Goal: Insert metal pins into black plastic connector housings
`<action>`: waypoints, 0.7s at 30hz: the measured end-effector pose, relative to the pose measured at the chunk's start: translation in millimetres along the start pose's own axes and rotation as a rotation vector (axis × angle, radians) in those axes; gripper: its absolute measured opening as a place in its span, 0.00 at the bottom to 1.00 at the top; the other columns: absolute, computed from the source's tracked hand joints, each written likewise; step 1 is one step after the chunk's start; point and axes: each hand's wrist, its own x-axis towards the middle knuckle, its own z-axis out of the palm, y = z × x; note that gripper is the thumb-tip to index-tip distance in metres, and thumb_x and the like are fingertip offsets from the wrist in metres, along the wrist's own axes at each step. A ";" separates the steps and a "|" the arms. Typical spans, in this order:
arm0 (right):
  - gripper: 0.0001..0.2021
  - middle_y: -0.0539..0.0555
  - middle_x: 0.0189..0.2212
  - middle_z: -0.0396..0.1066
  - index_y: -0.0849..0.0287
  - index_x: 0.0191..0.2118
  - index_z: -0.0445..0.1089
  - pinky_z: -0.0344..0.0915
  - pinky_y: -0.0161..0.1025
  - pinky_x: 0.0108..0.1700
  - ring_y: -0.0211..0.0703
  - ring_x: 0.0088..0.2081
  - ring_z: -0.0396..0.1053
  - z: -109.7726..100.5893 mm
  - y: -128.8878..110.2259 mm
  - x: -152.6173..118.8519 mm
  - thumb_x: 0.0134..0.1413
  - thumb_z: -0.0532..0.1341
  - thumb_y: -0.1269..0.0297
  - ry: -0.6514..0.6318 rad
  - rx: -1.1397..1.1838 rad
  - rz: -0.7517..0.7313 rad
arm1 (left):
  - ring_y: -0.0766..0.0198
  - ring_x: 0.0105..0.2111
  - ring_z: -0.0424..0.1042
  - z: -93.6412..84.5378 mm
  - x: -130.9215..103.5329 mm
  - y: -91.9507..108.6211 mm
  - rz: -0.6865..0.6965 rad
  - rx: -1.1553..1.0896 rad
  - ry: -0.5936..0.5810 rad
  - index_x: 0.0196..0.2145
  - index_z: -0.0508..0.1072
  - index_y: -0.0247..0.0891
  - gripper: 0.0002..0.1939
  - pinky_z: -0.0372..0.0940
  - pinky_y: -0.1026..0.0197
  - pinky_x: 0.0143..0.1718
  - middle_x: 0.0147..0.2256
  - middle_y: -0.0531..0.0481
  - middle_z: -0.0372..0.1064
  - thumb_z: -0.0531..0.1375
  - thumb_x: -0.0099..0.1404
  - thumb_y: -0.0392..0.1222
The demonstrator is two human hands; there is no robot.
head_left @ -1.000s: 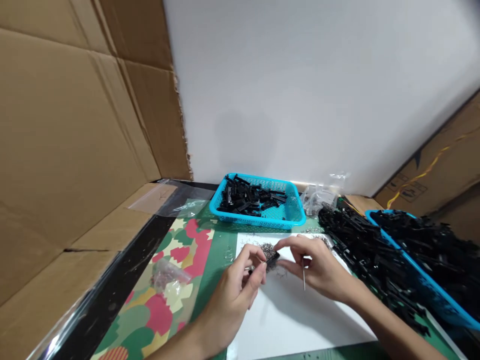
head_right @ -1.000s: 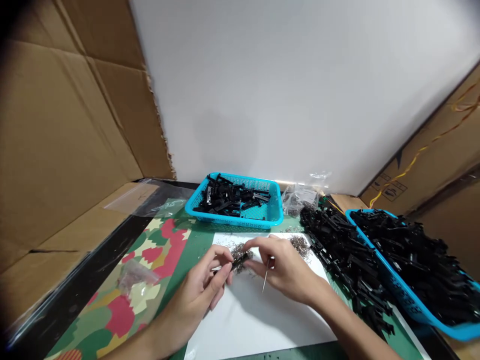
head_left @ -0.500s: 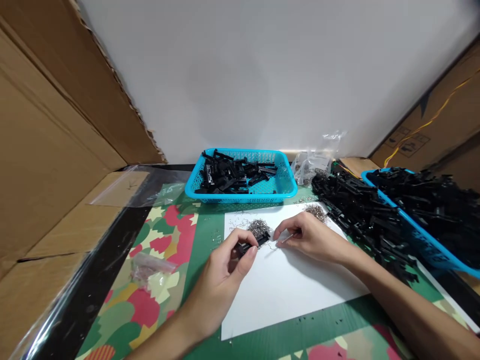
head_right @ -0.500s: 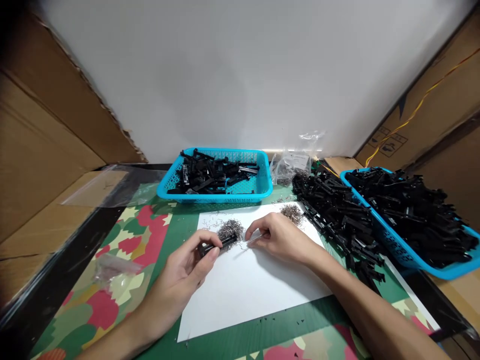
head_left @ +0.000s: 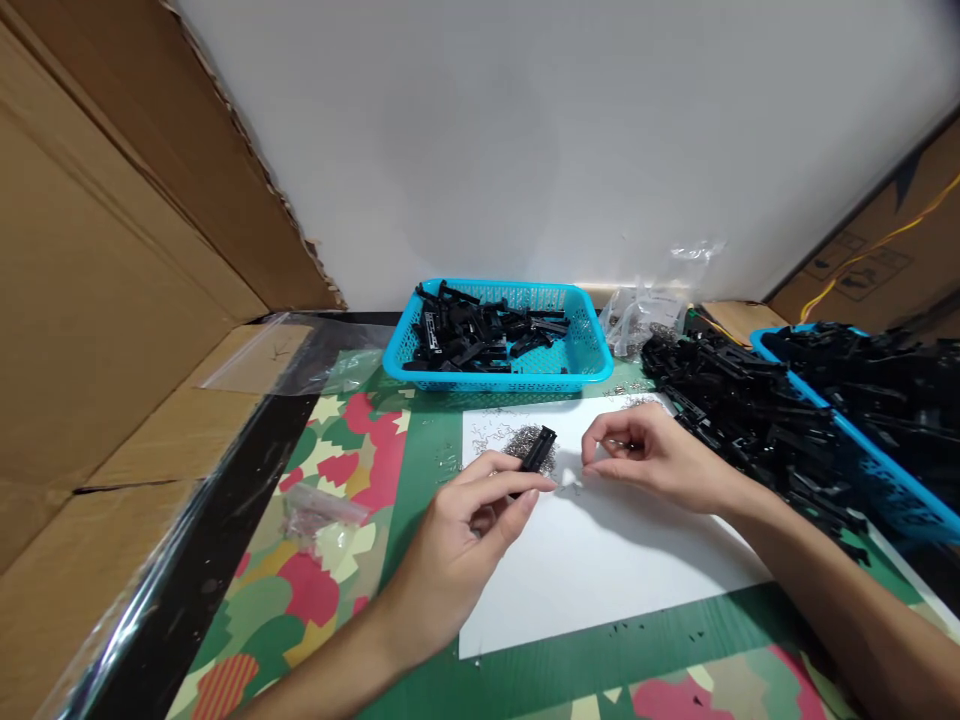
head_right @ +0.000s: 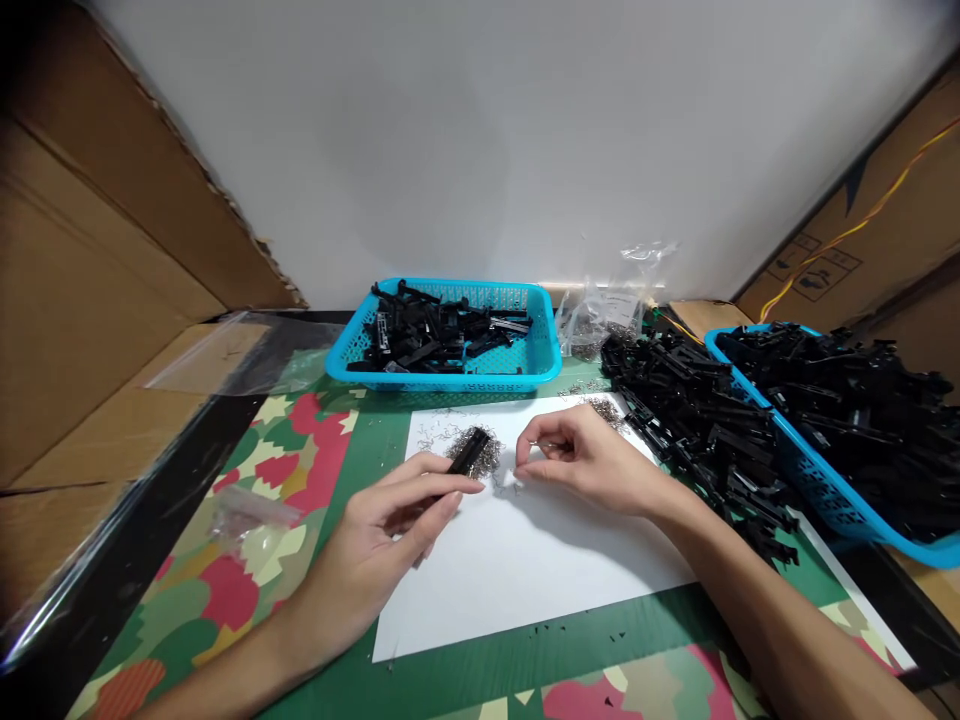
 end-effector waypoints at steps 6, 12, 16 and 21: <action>0.12 0.46 0.20 0.62 0.59 0.33 0.82 0.50 0.34 0.25 0.34 0.23 0.53 23.7 -13.3 -11.3 0.62 0.72 0.56 0.086 0.075 -0.141 | 0.64 0.34 0.68 1.0 -0.5 2.7 0.011 -0.010 -0.044 0.47 0.85 0.41 0.16 0.61 0.65 0.30 0.44 0.47 0.70 0.60 0.78 0.52; 0.07 0.50 0.28 0.79 0.58 0.37 0.81 0.58 0.32 0.27 0.34 0.25 0.65 39.6 -14.9 -16.2 0.68 0.66 0.68 0.074 -0.077 -0.379 | 0.60 0.40 0.69 -0.8 -1.7 10.5 0.068 0.026 -0.112 0.39 0.81 0.39 0.17 0.61 0.60 0.39 0.40 0.48 0.71 0.56 0.81 0.48; 0.07 0.51 0.28 0.79 0.58 0.38 0.81 0.59 0.32 0.29 0.34 0.25 0.67 41.3 -12.3 -15.6 0.68 0.66 0.68 0.088 -0.120 -0.435 | 0.61 0.39 0.68 -0.3 -2.0 8.6 0.078 0.030 -0.126 0.39 0.77 0.39 0.15 0.59 0.60 0.39 0.40 0.50 0.69 0.56 0.81 0.47; 0.06 0.46 0.23 0.70 0.58 0.42 0.82 0.52 0.32 0.25 0.33 0.22 0.53 42.2 -8.8 -13.9 0.67 0.68 0.63 0.084 -0.118 -0.297 | 0.62 0.39 0.68 2.3 -2.1 4.7 0.059 0.016 -0.090 0.40 0.77 0.40 0.15 0.60 0.61 0.37 0.40 0.50 0.68 0.57 0.81 0.48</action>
